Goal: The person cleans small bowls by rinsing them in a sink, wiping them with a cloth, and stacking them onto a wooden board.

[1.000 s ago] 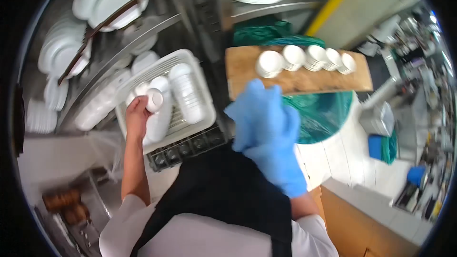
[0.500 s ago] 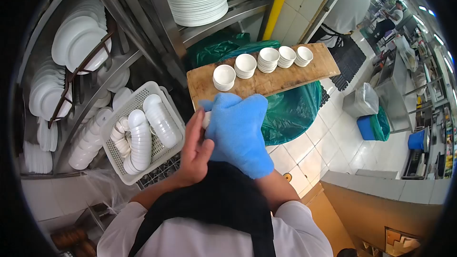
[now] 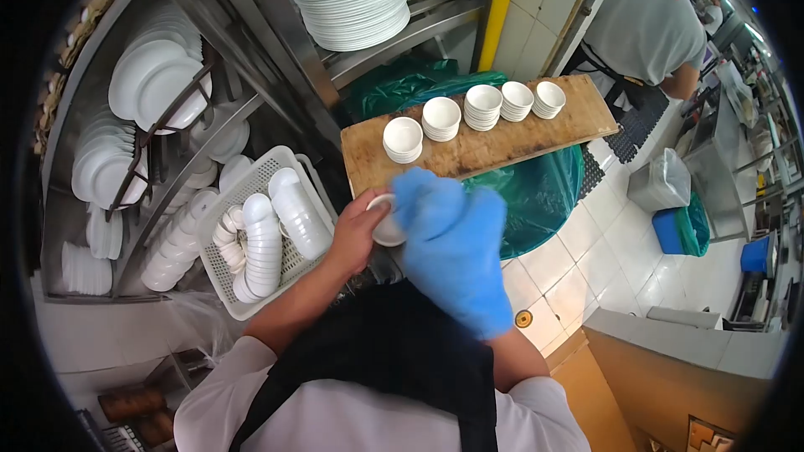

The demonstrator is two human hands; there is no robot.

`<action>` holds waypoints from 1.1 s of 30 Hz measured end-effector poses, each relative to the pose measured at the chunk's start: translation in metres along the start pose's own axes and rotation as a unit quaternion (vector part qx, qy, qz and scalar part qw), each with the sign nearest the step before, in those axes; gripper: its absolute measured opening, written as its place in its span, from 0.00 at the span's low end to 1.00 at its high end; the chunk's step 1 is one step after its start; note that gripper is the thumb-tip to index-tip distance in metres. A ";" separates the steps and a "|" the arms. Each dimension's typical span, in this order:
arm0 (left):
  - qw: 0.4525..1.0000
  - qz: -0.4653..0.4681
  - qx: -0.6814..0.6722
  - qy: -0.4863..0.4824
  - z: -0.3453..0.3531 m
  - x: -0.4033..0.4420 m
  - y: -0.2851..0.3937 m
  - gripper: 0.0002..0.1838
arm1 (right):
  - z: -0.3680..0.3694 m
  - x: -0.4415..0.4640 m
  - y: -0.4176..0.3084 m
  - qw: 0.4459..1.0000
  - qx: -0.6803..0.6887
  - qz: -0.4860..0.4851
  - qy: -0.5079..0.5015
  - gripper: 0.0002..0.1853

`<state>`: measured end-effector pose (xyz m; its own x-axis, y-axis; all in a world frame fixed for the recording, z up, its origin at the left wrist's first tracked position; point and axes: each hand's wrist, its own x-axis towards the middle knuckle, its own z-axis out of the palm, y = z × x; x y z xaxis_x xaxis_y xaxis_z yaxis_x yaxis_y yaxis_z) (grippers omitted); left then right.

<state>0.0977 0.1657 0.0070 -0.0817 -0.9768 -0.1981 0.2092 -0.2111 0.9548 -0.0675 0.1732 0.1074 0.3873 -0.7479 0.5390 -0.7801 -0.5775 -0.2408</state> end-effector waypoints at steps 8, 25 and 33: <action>0.935 0.250 0.250 0.033 -0.016 0.129 0.021 0.16 | -0.025 -0.033 0.046 0.810 0.420 0.405 0.051 0.09; 0.810 0.183 0.556 -0.006 -0.011 0.145 0.022 0.47 | -0.020 -0.056 0.071 0.844 0.340 0.409 0.063 0.16; 0.850 0.110 0.512 0.053 -0.004 0.144 0.017 0.40 | -0.009 -0.043 0.063 0.786 0.425 0.448 0.043 0.12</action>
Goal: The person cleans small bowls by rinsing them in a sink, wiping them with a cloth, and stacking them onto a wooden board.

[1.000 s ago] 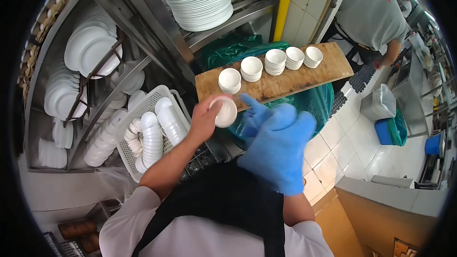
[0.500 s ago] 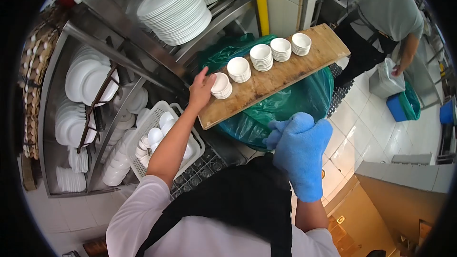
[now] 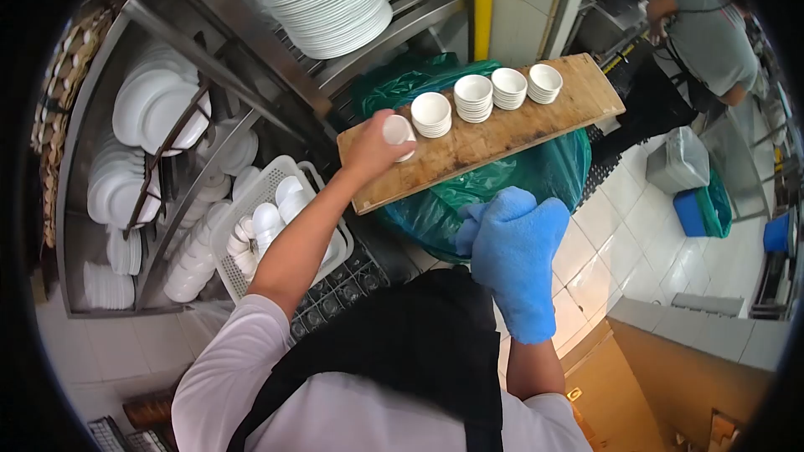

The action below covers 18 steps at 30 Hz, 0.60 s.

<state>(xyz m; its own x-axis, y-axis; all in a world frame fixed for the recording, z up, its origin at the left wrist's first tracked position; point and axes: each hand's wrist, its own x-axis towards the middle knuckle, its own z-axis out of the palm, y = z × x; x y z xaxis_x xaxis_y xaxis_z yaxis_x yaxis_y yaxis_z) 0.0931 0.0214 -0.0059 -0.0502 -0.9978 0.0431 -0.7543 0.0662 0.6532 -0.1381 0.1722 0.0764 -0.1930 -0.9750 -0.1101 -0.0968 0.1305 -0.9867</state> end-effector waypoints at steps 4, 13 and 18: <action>0.998 0.035 0.000 0.048 0.011 -0.007 0.002 0.41 | 0.007 -0.003 0.003 0.962 -0.221 -0.135 -0.088 0.05; 1.000 0.003 0.016 0.019 0.004 -0.006 0.001 0.42 | 0.034 -0.015 -0.030 0.994 -0.010 0.079 -0.079 0.13; 0.998 0.026 -0.057 -0.005 0.009 0.002 -0.008 0.46 | 0.036 -0.019 -0.016 0.970 -0.198 -0.075 -0.119 0.19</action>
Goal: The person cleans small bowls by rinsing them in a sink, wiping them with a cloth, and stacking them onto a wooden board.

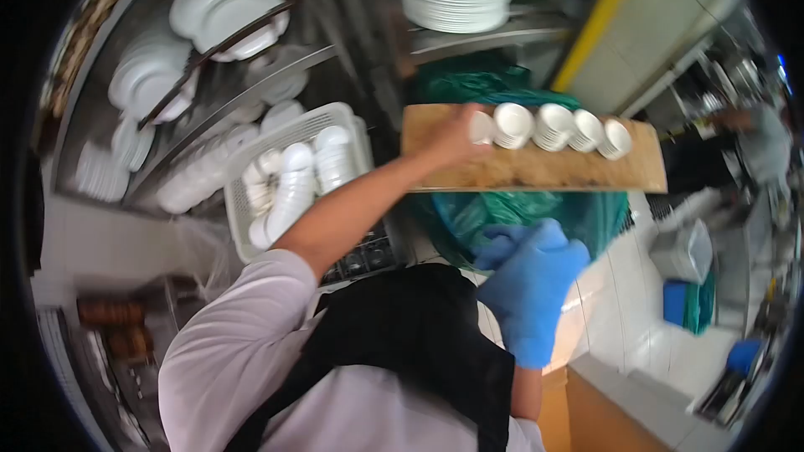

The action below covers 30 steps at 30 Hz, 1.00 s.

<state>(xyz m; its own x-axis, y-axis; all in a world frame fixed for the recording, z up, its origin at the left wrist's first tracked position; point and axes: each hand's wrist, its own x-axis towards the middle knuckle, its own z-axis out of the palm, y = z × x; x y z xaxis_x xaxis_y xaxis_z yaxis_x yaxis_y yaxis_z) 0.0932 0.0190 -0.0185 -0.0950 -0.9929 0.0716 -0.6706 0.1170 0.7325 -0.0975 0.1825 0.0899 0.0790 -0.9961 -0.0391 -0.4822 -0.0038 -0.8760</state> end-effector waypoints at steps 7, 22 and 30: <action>0.986 0.042 0.026 0.157 -0.016 -0.052 -0.005 0.55 | 0.005 -0.013 -0.052 0.980 0.009 -0.184 -0.072 0.26; 0.885 -0.377 0.271 0.034 -0.191 -0.283 -0.316 0.27 | 0.029 -0.012 -0.039 0.862 0.453 0.176 -0.147 0.12; 0.891 -0.259 0.364 0.078 -0.177 -0.286 -0.407 0.18 | 0.023 -0.014 -0.076 0.837 0.421 0.282 -0.206 0.17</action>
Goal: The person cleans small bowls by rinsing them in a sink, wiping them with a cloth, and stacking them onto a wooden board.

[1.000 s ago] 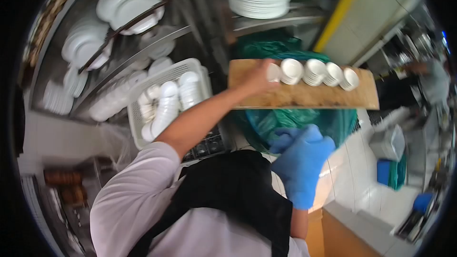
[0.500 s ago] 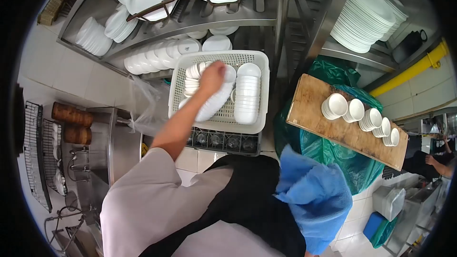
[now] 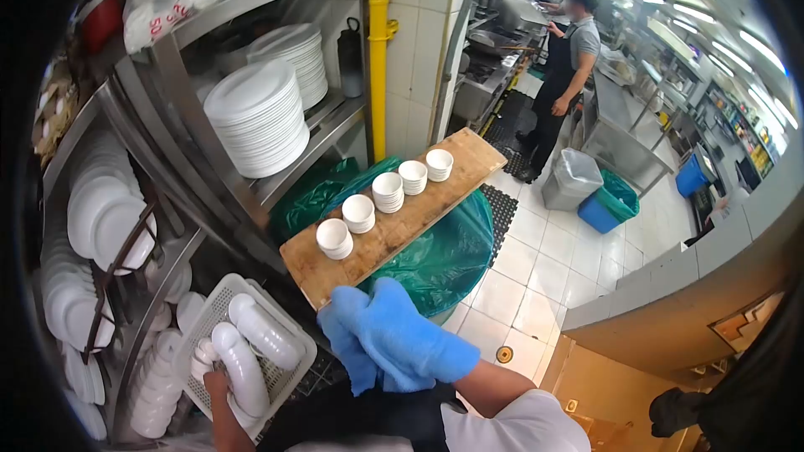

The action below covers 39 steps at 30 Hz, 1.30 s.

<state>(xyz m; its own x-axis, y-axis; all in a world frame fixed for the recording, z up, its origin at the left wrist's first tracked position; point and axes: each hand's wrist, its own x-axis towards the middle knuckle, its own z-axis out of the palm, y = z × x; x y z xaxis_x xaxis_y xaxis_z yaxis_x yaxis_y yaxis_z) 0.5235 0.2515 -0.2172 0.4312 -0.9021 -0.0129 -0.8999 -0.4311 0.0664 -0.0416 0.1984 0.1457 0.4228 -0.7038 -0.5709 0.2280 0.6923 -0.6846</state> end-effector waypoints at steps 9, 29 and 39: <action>0.992 0.061 0.030 0.109 -0.039 -0.020 -0.046 0.08 | -0.020 -0.014 0.015 0.891 -0.280 -0.355 -0.044 0.08; 0.618 0.172 -0.741 -0.199 -0.248 -0.146 0.404 0.07 | -0.006 -0.020 -0.020 0.394 -0.794 -0.434 0.164 0.08; 0.728 0.429 -0.532 -0.047 -0.238 -0.170 0.449 0.35 | -0.040 -0.006 0.001 0.667 -0.572 -0.361 0.314 0.07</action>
<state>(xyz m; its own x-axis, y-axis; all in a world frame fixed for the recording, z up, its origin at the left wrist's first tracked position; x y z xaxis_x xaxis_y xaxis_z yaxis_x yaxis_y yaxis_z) 0.0614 0.2148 0.0519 -0.3109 -0.8507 0.4238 -0.2532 0.5039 0.8258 -0.0795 0.1971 0.1307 0.0314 -0.9643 0.2628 -0.7962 -0.1831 -0.5767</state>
